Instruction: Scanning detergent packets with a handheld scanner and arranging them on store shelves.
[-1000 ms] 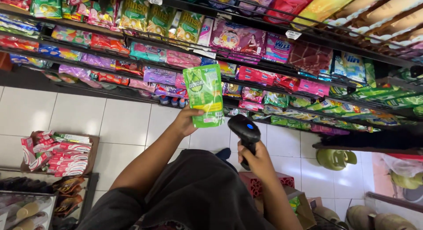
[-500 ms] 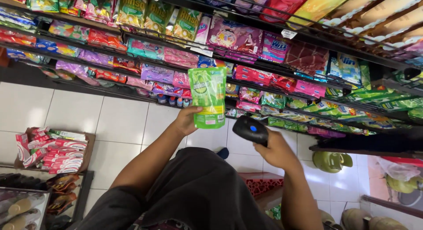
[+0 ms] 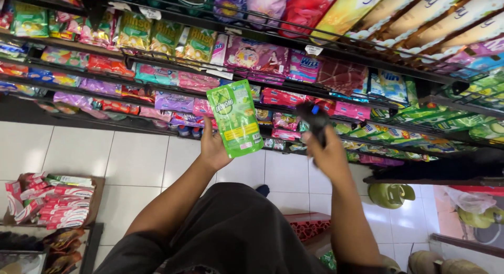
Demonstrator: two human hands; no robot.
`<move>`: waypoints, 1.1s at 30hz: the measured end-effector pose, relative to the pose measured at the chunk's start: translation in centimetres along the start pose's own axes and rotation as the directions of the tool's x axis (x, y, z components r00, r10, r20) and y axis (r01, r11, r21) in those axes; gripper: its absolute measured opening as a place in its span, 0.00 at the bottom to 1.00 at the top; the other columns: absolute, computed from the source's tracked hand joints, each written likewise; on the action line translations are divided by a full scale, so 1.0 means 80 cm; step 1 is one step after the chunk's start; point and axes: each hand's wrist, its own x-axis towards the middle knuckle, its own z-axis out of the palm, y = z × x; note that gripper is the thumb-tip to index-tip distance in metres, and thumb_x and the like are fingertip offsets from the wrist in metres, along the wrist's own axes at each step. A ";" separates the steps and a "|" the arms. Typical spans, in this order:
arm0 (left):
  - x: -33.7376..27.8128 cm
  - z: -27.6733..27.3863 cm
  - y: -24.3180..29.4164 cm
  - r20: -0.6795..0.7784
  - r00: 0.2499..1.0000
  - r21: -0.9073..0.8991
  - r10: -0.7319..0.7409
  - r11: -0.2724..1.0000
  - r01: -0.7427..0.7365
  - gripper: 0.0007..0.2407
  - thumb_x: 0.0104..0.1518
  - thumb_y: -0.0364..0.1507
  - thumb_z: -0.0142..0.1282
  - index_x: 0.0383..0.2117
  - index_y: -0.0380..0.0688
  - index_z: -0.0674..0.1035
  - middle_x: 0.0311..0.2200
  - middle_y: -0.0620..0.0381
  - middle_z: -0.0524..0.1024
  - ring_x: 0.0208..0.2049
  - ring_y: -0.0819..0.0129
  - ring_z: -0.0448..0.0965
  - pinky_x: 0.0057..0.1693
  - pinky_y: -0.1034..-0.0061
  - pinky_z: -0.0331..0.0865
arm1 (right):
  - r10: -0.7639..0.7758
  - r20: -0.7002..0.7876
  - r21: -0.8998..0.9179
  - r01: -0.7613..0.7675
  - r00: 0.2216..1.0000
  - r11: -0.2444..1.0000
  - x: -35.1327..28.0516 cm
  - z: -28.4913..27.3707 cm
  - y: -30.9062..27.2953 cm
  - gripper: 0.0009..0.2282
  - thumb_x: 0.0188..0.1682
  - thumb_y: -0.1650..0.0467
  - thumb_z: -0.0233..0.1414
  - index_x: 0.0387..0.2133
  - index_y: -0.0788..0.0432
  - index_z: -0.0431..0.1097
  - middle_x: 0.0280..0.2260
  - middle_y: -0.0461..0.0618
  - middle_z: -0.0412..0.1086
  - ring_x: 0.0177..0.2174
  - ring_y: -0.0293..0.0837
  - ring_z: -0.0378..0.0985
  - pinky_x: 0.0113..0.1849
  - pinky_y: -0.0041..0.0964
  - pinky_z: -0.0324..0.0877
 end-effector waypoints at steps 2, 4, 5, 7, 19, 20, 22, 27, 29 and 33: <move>0.005 -0.006 -0.005 -0.017 1.000 0.012 -0.004 1.000 0.004 0.34 0.61 0.56 0.36 0.67 0.44 0.64 0.66 0.46 0.65 0.66 0.48 0.64 0.69 0.48 0.55 | -0.159 -0.034 -0.067 0.156 0.987 0.985 0.054 -0.016 0.007 0.16 0.50 0.70 0.57 0.51 0.60 0.66 0.26 0.50 0.69 0.25 0.42 0.72 0.28 0.39 0.66; 0.008 -0.010 -0.010 -0.032 0.999 0.028 -0.004 1.000 0.005 0.33 0.63 0.55 0.33 0.68 0.45 0.63 0.67 0.48 0.64 0.67 0.48 0.63 0.71 0.48 0.54 | -0.319 -0.054 -0.139 0.309 0.946 0.941 0.111 -0.023 0.004 0.21 0.48 0.71 0.57 0.56 0.61 0.64 0.32 0.52 0.71 0.31 0.44 0.74 0.33 0.39 0.70; 0.009 -0.012 -0.013 -0.074 0.997 0.093 0.003 0.996 0.004 0.31 0.65 0.52 0.33 0.69 0.45 0.63 0.68 0.48 0.63 0.68 0.49 0.63 0.71 0.48 0.55 | -0.374 -0.067 -0.197 0.355 0.925 0.914 0.141 -0.023 -0.002 0.27 0.46 0.71 0.59 0.60 0.62 0.60 0.39 0.57 0.72 0.37 0.48 0.77 0.39 0.42 0.70; 0.011 -0.012 -0.021 -0.112 0.994 0.161 0.011 0.987 0.007 0.29 0.67 0.50 0.34 0.69 0.45 0.62 0.68 0.48 0.63 0.68 0.49 0.64 0.72 0.48 0.55 | -0.431 -0.083 -0.255 0.399 0.898 0.881 0.197 -0.014 -0.007 0.33 0.43 0.71 0.61 0.64 0.63 0.57 0.46 0.63 0.74 0.43 0.52 0.79 0.46 0.45 0.71; -0.008 0.035 -0.032 -0.023 0.996 0.182 0.080 0.980 -0.075 0.34 0.64 0.55 0.38 0.69 0.42 0.60 0.65 0.45 0.65 0.66 0.45 0.65 0.68 0.46 0.59 | -0.554 -0.152 -0.553 0.394 0.818 0.734 0.251 -0.042 0.011 0.15 0.48 0.70 0.58 0.48 0.62 0.73 0.44 0.66 0.75 0.47 0.67 0.75 0.51 0.55 0.68; -0.011 0.041 -0.031 -0.017 0.996 0.192 0.085 0.978 -0.080 0.35 0.64 0.55 0.39 0.69 0.42 0.60 0.65 0.45 0.65 0.66 0.44 0.64 0.68 0.46 0.60 | -0.560 -0.155 -0.642 0.348 0.814 0.683 0.249 -0.054 0.024 0.16 0.48 0.67 0.60 0.48 0.61 0.74 0.47 0.69 0.72 0.50 0.71 0.70 0.55 0.60 0.59; -0.011 0.048 -0.027 -0.006 0.996 0.207 0.088 0.975 -0.085 0.35 0.63 0.56 0.40 0.70 0.42 0.59 0.65 0.45 0.64 0.66 0.44 0.64 0.68 0.46 0.60 | -0.570 -0.161 -0.721 0.298 0.806 0.625 0.240 -0.071 0.043 0.18 0.47 0.65 0.62 0.49 0.61 0.75 0.49 0.72 0.70 0.53 0.74 0.65 0.58 0.65 0.50; -0.001 0.039 -0.035 0.053 0.996 0.305 0.066 0.949 -0.079 0.38 0.59 0.55 0.49 0.70 0.42 0.58 0.67 0.47 0.64 0.69 0.49 0.62 0.69 0.51 0.60 | -0.768 -0.261 -0.738 0.392 0.585 0.549 0.174 -0.058 0.089 0.15 0.62 0.65 0.57 0.56 0.62 0.69 0.62 0.80 0.60 0.63 0.76 0.57 0.63 0.60 0.51; 0.014 0.031 -0.049 0.002 0.997 0.376 0.081 0.923 -0.075 0.38 0.57 0.53 0.53 0.70 0.45 0.57 0.65 0.50 0.64 0.67 0.52 0.63 0.67 0.53 0.62 | -0.622 -0.226 -0.534 0.439 0.750 0.723 0.111 -0.017 0.083 0.17 0.55 0.67 0.56 0.55 0.59 0.70 0.56 0.67 0.68 0.57 0.62 0.69 0.58 0.52 0.62; 0.063 0.001 -0.090 -0.164 0.966 0.643 0.200 0.764 -0.049 0.38 0.52 0.41 0.62 0.69 0.53 0.53 0.60 0.54 0.64 0.59 0.61 0.66 0.61 0.59 0.65 | -0.344 0.209 0.145 0.319 0.916 0.937 0.008 0.061 0.098 0.32 0.44 0.74 0.62 0.63 0.55 0.59 0.62 0.52 0.63 0.57 0.45 0.69 0.54 0.41 0.69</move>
